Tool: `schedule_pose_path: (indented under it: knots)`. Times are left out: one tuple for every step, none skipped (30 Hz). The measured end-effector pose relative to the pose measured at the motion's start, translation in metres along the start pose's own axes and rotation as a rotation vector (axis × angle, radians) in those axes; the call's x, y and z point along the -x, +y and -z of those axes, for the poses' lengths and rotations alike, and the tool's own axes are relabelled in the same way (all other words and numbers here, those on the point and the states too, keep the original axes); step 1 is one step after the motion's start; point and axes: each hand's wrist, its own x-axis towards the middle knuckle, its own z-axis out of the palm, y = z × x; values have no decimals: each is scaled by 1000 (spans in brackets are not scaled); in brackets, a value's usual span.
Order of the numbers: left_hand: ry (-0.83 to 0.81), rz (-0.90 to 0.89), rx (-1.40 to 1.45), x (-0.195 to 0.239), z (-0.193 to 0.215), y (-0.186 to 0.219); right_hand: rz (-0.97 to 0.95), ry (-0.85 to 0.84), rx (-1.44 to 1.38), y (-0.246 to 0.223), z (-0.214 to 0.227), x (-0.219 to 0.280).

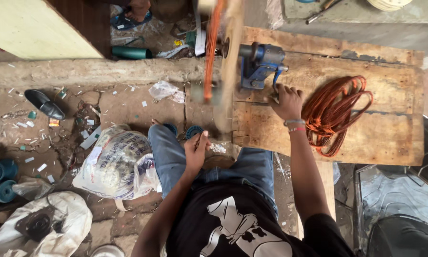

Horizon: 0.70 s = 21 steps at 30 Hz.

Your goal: The person winds copper wire onto a wooden frame using a hand-cranked winding machine and then ties the resulting bundle of wire by hand.

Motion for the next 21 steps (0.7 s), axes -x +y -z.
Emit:
schedule_pose_path:
  knots:
    - [13,9,10,0,-1,1,35,51,55,-6,14,14]
    - [21,15,23,-1,-2,1,68,105,114,-11,28,25]
    - [29,18,18,1,-2,1,72,150,96,-15,42,34]
    - [41,19,9,6,-1,2,80,195,74,-19,53,41]
    - [53,20,0,6,0,2,87,241,52,-21,64,42]
    - [50,32,-7,11,2,1,99,285,17,-22,74,46]
    - [48,44,-13,15,4,0,111,330,-18,-20,83,47]
    - [44,45,-20,12,4,-1,124,385,-52,-16,92,41]
    - [44,33,0,6,2,-2,127,416,-68,-13,99,32]
    - [48,33,18,5,1,-3,129,434,-87,-10,103,22]
    - [52,32,36,5,1,-4,132,453,-105,-6,106,12]
    - [50,38,26,3,0,-5,141,507,-82,-2,111,-4]
    - [49,43,16,1,0,-5,149,561,-57,1,114,-18]
    - [54,53,1,1,2,-4,161,567,-44,4,117,-28]
    - [59,68,-18,1,1,-4,173,574,-30,9,123,-38]
    - [61,76,-38,-1,1,-5,182,587,-17,12,125,-48]
    - [62,84,-58,-2,1,-5,201,609,-6,12,122,-61]
    - [56,89,-64,-4,0,-6,219,629,8,13,119,-76]
    - [50,94,-71,-6,-1,-6,237,649,21,15,115,-90]
    - [43,99,-77,-6,-1,-7,223,615,23,18,109,-100]
    - [34,87,-57,-6,-1,-8,208,581,24,23,101,-109]
